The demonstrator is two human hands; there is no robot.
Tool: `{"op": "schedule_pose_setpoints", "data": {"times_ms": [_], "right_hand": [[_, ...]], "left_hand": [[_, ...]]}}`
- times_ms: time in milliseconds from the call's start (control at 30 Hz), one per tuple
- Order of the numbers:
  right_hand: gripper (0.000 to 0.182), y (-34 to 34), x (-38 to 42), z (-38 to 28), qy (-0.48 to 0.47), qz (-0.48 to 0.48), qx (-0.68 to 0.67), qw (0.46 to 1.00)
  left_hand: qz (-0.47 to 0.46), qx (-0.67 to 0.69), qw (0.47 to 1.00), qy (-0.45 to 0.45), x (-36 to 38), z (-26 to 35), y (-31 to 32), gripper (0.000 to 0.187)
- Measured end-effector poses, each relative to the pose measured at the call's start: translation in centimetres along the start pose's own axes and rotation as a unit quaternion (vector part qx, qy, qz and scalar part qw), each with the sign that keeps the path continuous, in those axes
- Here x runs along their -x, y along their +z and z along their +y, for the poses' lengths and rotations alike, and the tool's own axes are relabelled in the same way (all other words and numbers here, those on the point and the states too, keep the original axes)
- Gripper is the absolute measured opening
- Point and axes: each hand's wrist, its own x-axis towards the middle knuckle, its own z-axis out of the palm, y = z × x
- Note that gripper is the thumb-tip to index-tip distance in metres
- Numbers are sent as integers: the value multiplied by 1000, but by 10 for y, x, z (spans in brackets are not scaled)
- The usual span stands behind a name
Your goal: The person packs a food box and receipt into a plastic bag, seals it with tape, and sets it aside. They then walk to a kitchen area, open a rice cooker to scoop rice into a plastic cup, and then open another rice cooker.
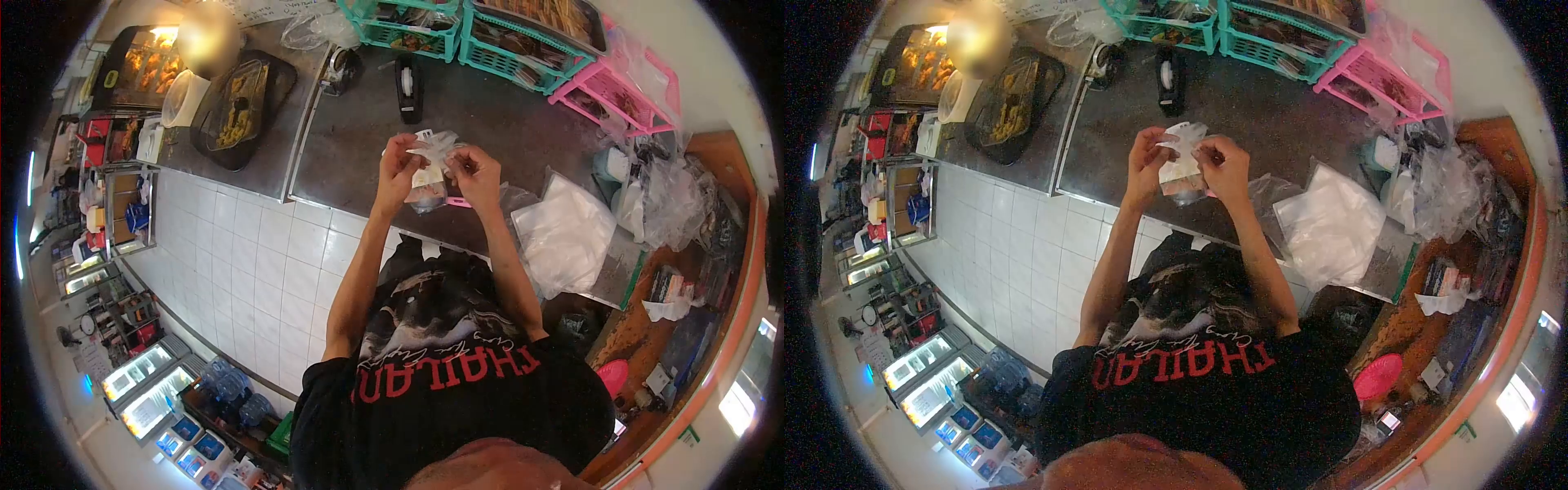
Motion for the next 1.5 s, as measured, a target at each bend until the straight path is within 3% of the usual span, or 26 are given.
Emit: {"op": "schedule_pose_setpoints", "data": {"times_ms": [267,367,467,567,667,700,900,967,1067,1167,1200,1300,1400,1500], "right_hand": [[12,11,7,-9,-21,-31,46,998],[19,9,2,-13,75,-38,57,995],[17,8,-3,3,63,-27,49,996],[13,9,-4,4,44,-16,73,996],[12,13,-8,10,-3,-38,70,997],[11,13,-8,9,3,-35,60,998],[8,18,-9,1,79,-47,-14,996],[7,23,-9,8,97,-42,-42,994],[8,22,-16,7,59,-53,78,994],[7,15,-26,-15,-127,-100,186,969],[8,13,-27,-19,-123,-114,187,968],[9,7,-26,-22,-100,-131,167,972],[8,7,-17,-4,-48,-110,109,987],[9,4,-11,2,28,-84,52,995]], "left_hand": [[1,58,998,-16,5,-12,10,32],[-1,19,999,-30,7,-16,10,31],[-6,-47,998,29,9,-24,10,32],[85,-23,995,36,8,-22,20,26],[-64,-219,973,32,7,-63,-7,15],[-21,-255,966,36,9,-66,-5,11],[-12,-218,971,98,12,-78,8,12],[1,-97,995,9,13,-114,6,15],[15,-8,998,-62,17,-105,15,21],[16,-32,996,-77,19,-91,17,25],[13,-52,996,-76,18,-89,15,27],[8,-102,992,79,13,-82,15,33],[56,-2,995,83,13,-69,19,45],[124,-161,975,91,15,-42,12,43]]}}
